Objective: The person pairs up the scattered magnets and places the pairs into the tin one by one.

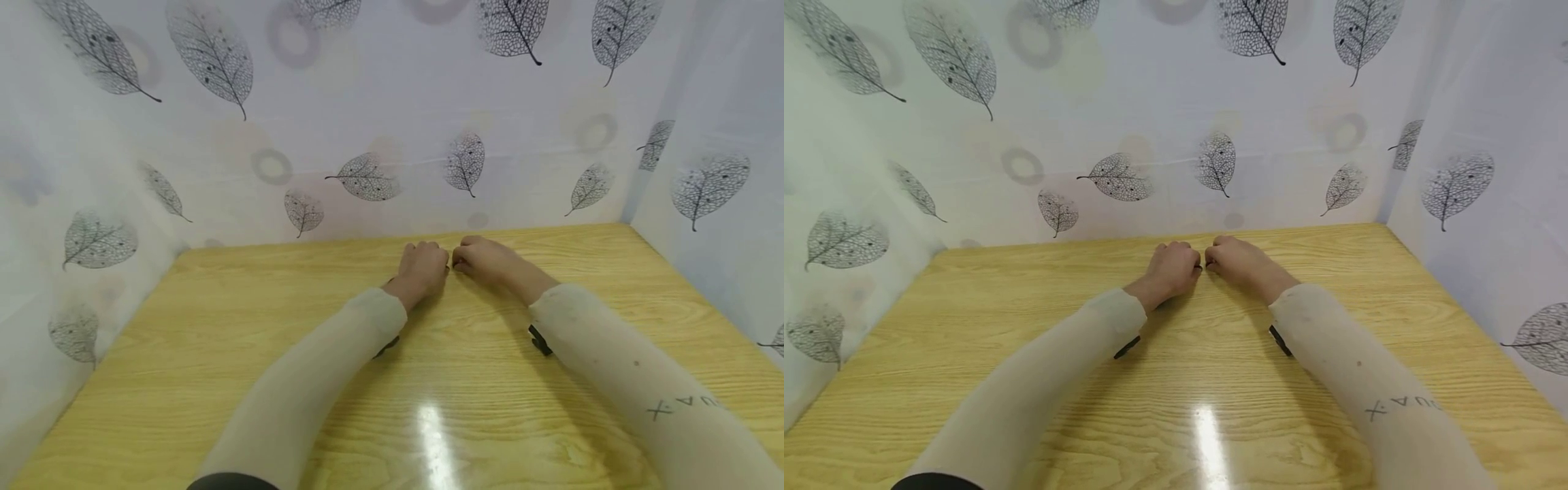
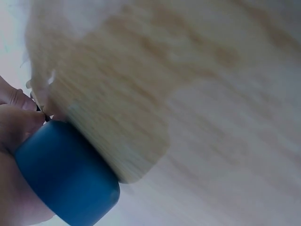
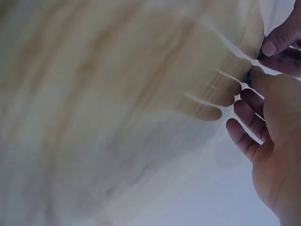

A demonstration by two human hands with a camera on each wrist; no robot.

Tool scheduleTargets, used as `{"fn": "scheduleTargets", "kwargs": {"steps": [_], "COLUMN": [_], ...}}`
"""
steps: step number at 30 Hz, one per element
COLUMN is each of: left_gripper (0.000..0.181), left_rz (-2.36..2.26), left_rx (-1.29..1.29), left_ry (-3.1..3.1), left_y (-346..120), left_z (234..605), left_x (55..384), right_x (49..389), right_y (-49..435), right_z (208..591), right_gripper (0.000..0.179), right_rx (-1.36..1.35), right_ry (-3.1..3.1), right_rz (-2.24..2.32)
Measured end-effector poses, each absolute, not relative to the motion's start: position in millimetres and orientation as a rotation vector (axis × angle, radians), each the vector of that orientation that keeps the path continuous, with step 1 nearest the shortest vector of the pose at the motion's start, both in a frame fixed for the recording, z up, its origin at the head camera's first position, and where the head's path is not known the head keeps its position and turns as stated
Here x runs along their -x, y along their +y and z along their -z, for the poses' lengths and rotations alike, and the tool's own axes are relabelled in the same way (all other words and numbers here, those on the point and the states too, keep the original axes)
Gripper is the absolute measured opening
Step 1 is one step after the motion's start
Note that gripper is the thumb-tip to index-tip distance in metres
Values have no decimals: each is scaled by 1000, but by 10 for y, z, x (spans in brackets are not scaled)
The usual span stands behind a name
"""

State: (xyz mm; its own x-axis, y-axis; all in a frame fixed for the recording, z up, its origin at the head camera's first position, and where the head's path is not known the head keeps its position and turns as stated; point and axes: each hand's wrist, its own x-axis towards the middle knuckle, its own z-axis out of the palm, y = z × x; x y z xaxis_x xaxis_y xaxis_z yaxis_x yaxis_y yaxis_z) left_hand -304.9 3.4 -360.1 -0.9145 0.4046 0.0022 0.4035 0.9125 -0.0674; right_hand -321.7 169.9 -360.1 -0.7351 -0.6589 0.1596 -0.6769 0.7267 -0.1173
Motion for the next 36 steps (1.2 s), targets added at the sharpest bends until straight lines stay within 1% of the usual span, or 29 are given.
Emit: {"fn": "scheduleTargets", "kwargs": {"steps": [9, 15, 20, 26, 30, 34, 36], "left_gripper": [22, 25, 33, 51, 54, 60, 66], "left_rz": [-129, -116, -98, -100, -48, -1, 12], "left_rx": [641, 640, 657, 708, 725, 746, 752], "left_ry": [-3022, -3014, -2961, -2908, -2879, -2839, -2833], "left_y": [14, -94, -238, -417, -551, -687, -757], "left_z": [3610, 3585, 3590, 3588, 3562, 3573, 3585], "left_x": [3007, 2935, 2878, 2788, 2690, 2621, 2595], "right_x": [3211, 3228, 3248, 3257, 3270, 3279, 3280], "right_y": [1630, 1640, 1659, 1633, 1607, 1591, 1579], "right_z": [3645, 3671, 3685, 3675, 3681, 3681, 3676], "right_gripper": [10, 15, 18, 19, 20, 18, 16], "right_rx": [-1138, -1119, -1121, -1145, -1167, -1175, -1160], "right_ry": [-2775, -2794, -2799, -2802, -2810, -2813, -2828], "right_rz": [-296, -306, -297, -306, -321, -321, -324]}}
